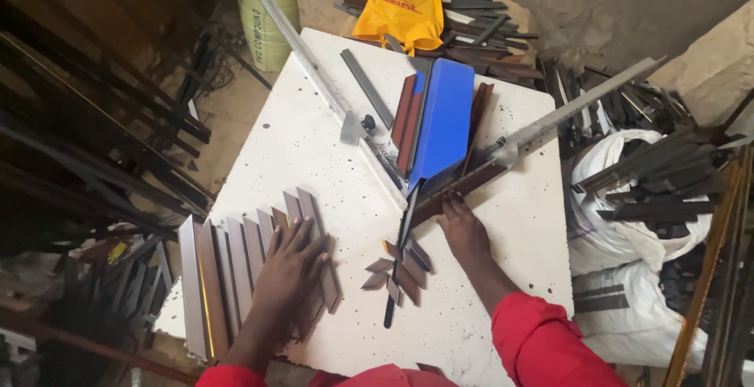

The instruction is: Measure, select, and organize pre-cut frame moldings at a workshop station.

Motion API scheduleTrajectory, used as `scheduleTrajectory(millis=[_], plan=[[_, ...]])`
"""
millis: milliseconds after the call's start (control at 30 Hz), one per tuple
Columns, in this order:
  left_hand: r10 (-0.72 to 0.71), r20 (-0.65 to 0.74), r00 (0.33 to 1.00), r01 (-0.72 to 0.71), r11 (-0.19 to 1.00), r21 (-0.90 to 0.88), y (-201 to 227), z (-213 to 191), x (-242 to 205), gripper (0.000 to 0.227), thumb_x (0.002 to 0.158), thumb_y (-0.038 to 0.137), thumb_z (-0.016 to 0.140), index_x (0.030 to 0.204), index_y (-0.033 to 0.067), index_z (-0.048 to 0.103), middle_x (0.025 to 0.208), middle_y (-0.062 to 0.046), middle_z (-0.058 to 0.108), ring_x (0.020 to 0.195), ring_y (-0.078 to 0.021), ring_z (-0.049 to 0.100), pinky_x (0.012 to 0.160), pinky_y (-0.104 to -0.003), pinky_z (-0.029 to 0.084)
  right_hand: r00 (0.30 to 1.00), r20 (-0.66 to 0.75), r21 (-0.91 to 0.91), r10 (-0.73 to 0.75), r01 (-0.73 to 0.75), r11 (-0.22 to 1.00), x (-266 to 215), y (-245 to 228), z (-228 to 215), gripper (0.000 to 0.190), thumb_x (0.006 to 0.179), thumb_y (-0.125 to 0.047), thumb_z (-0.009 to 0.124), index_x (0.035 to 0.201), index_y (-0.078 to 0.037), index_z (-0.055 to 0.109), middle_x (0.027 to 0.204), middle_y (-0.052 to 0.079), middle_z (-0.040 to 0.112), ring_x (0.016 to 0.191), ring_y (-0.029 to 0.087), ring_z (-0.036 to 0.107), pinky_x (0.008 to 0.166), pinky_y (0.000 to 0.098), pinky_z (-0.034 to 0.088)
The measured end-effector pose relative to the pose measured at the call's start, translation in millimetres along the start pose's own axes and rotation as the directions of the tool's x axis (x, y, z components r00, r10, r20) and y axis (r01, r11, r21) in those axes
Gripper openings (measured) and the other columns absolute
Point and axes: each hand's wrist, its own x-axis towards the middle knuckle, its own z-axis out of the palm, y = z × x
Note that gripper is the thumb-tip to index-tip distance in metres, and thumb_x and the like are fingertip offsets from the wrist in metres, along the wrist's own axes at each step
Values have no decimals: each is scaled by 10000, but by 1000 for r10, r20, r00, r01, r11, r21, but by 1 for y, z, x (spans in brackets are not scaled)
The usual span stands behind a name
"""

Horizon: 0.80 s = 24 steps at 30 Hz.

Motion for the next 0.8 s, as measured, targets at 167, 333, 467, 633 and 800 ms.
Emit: scheduleTrajectory(millis=[167, 333, 467, 633, 800], plan=[[-1, 28, 1000, 2, 1000, -7, 1, 2, -13, 482, 986, 424, 501, 1408, 214, 601, 1629, -117, 341, 1513, -285, 234, 1224, -524, 141, 962, -38, -112, -272, 266, 957, -25, 1, -21, 566, 914, -165, 642, 1415, 76, 533, 1490, 261, 525, 1405, 375, 478, 1138, 403, 446], [10, 10, 1000, -10, 1000, -16, 5, -2, -45, 471, 982, 408, 506, 1397, 204, 595, 1613, -119, 346, 1519, -284, 235, 1231, -520, 139, 954, 300, -121, -24, 63, 991, -59, 36, -103, 432, 835, 4, 627, 1233, -150, 692, 1212, 99, 651, 1191, 318, 586, 1039, 420, 486], [42, 7, 999, -42, 999, -16, 6, -2, -68, 507, 973, 369, 527, 1443, 182, 547, 1626, -151, 330, 1512, -309, 234, 1216, -521, 127, 906, 422, 110, 6, -58, 992, -97, 107, -116, 319, 830, -93, 723, 1149, -94, 723, 1138, 98, 672, 1145, 299, 619, 1022, 400, 493], [68, 0, 998, -68, 998, 14, 12, 10, -84, 629, 925, 302, 557, 1517, 118, 447, 1614, -153, 342, 1517, -300, 260, 1238, -514, 134, 945, 326, 352, -14, -108, 930, -158, 80, -102, 464, 779, -87, 736, 1242, -109, 710, 1156, 101, 636, 1132, 273, 614, 1015, 367, 476], [11, 227, 974, 20, 991, -132, 68, 24, -54, 662, 964, 334, 547, 1564, 126, 359, 1598, -137, 382, 1532, -289, 301, 1295, -479, 162, 989, 135, 520, 65, -126, 845, -169, -24, -59, 431, 846, -90, 720, 1276, -75, 703, 1246, 116, 635, 1172, 271, 613, 1028, 377, 486]])
